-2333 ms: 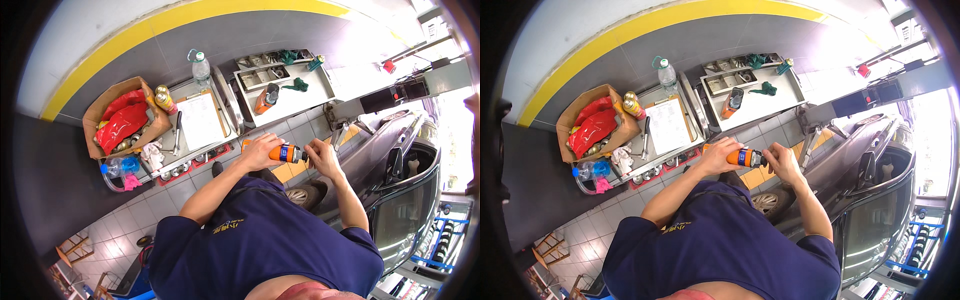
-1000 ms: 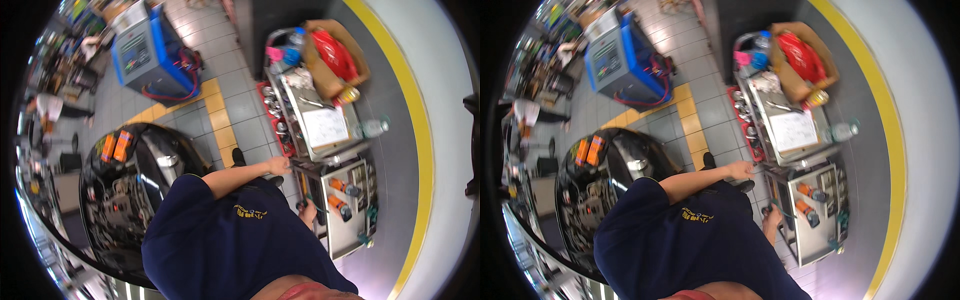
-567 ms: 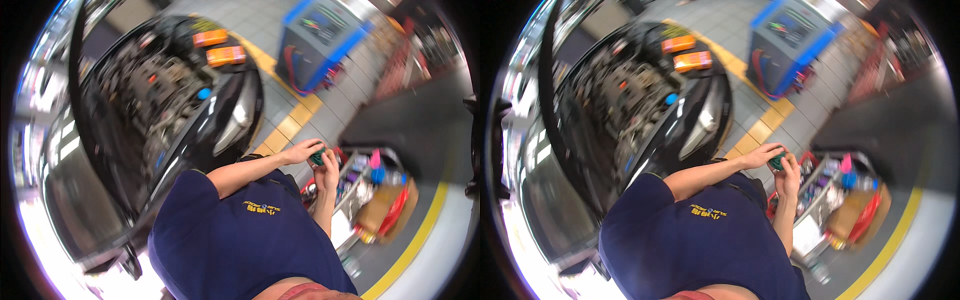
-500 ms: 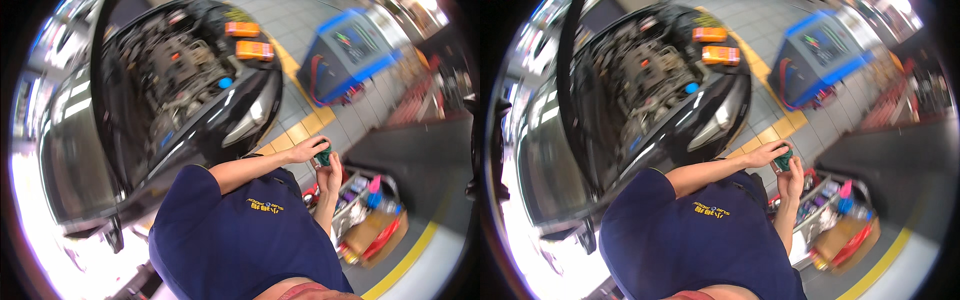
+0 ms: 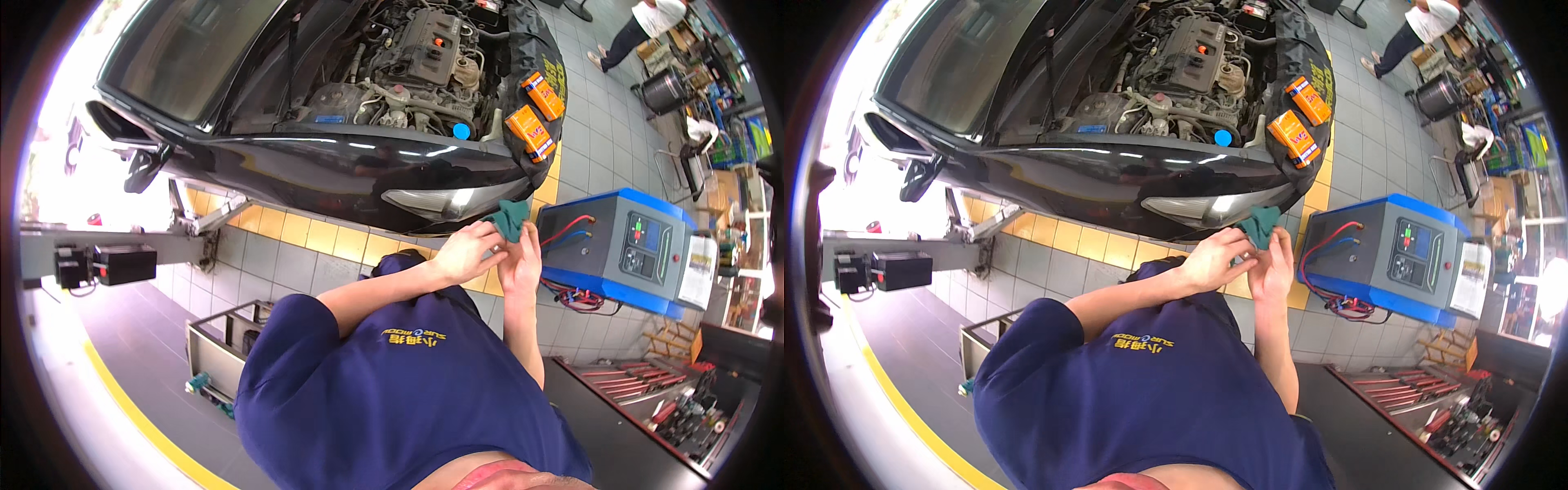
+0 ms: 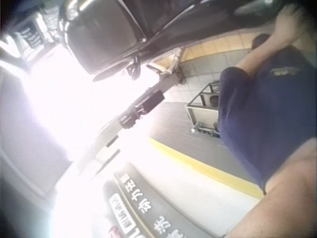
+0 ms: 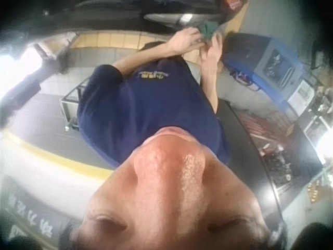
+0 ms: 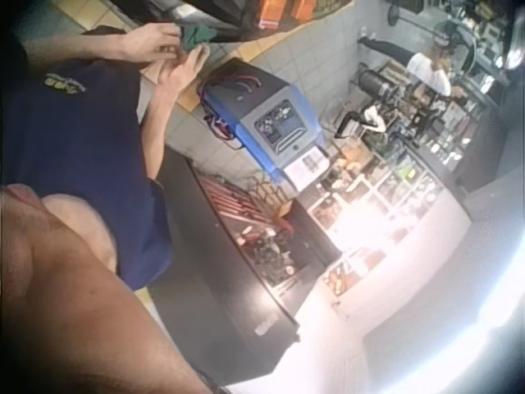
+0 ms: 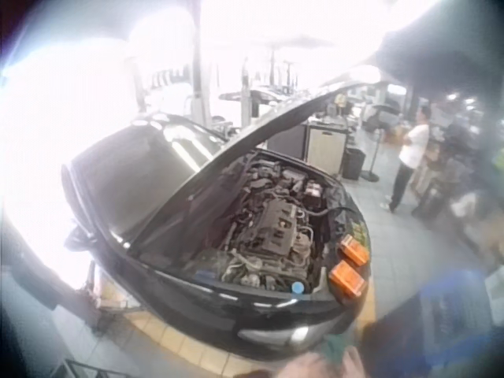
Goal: The person opens two orange bottles of engine additive, pours each into the engine through the filler opening, and closes the bottles. The person also wipes the engine bay with a green cloth and handles an orange dipstick.
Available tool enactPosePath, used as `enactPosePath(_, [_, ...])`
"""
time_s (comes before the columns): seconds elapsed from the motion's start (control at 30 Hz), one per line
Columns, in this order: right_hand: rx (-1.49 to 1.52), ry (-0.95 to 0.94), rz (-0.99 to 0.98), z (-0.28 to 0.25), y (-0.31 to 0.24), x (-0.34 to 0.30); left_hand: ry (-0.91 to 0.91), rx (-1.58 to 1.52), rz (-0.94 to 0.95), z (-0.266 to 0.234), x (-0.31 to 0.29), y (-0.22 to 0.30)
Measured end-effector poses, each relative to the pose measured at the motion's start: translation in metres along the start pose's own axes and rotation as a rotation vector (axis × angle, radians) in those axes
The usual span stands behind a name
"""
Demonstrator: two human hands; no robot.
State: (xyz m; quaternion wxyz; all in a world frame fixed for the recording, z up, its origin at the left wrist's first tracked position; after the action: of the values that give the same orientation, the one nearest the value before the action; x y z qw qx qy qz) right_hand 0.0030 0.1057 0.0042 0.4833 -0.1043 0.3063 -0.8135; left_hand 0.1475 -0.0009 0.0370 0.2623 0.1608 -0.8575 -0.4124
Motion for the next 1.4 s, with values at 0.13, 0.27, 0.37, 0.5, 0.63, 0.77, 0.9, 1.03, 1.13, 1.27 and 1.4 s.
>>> enactPosePath(0.13, [-0.029,-0.053,0.206,0.015,0.012,0.02,0.023,-0.043,-0.192,-0.011,-0.009,-0.013])
enactPosePath(0.27, [-0.085,-0.133,0.347,0.04,0.038,0.035,0.047,-0.167,-0.293,-0.039,-0.029,-0.029])
enactPosePath(0.37, [-0.175,-0.123,0.42,0.059,0.054,0.044,0.096,-0.236,-0.346,-0.062,-0.046,-0.036])
enactPosePath(0.5, [-0.24,-0.13,0.57,0.084,0.069,0.06,0.207,-0.11,-0.261,-0.088,-0.06,-0.042])
enactPosePath(0.63, [-0.354,-0.087,0.658,0.103,0.071,0.079,0.338,-0.082,-0.219,-0.109,-0.068,-0.049])
enactPosePath(0.77, [-0.598,-0.103,0.621,0.119,0.069,0.141,0.503,-0.179,-0.486,-0.128,-0.093,-0.077])
enactPosePath(0.9, [-0.865,-0.228,0.526,0.126,0.075,0.268,0.758,-0.156,-0.891,-0.112,-0.156,-0.122])
enactPosePath(1.03, [-1.168,-0.392,0.442,0.137,0.129,0.431,1.079,-0.151,-1.31,-0.038,-0.253,-0.134])
enactPosePath(1.13, [-1.45,-0.53,0.351,0.142,0.203,0.545,1.21,-0.168,-1.589,0.05,-0.316,-0.12])
enactPosePath(1.27, [-2.047,-0.928,-0.091,0.132,0.306,0.643,1.558,-0.539,-1.807,0.19,-0.35,-0.078])
enactPosePath(1.4, [-2.347,-1.259,-0.467,0.106,0.36,0.665,1.767,-0.877,-1.923,0.301,-0.324,-0.028])
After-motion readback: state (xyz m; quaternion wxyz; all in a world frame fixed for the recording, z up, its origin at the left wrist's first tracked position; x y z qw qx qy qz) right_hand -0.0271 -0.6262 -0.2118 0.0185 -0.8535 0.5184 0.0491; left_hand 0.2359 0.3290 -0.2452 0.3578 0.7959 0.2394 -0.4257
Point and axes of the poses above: each hand's wrist, its own x-axis towards the middle knuckle, its own z-axis out of the palm, y = z × x, the point moved 2 cm from there along x, towards the middle knuckle, and after that the axes turned 1 degree about x, right-handed, at the moved point
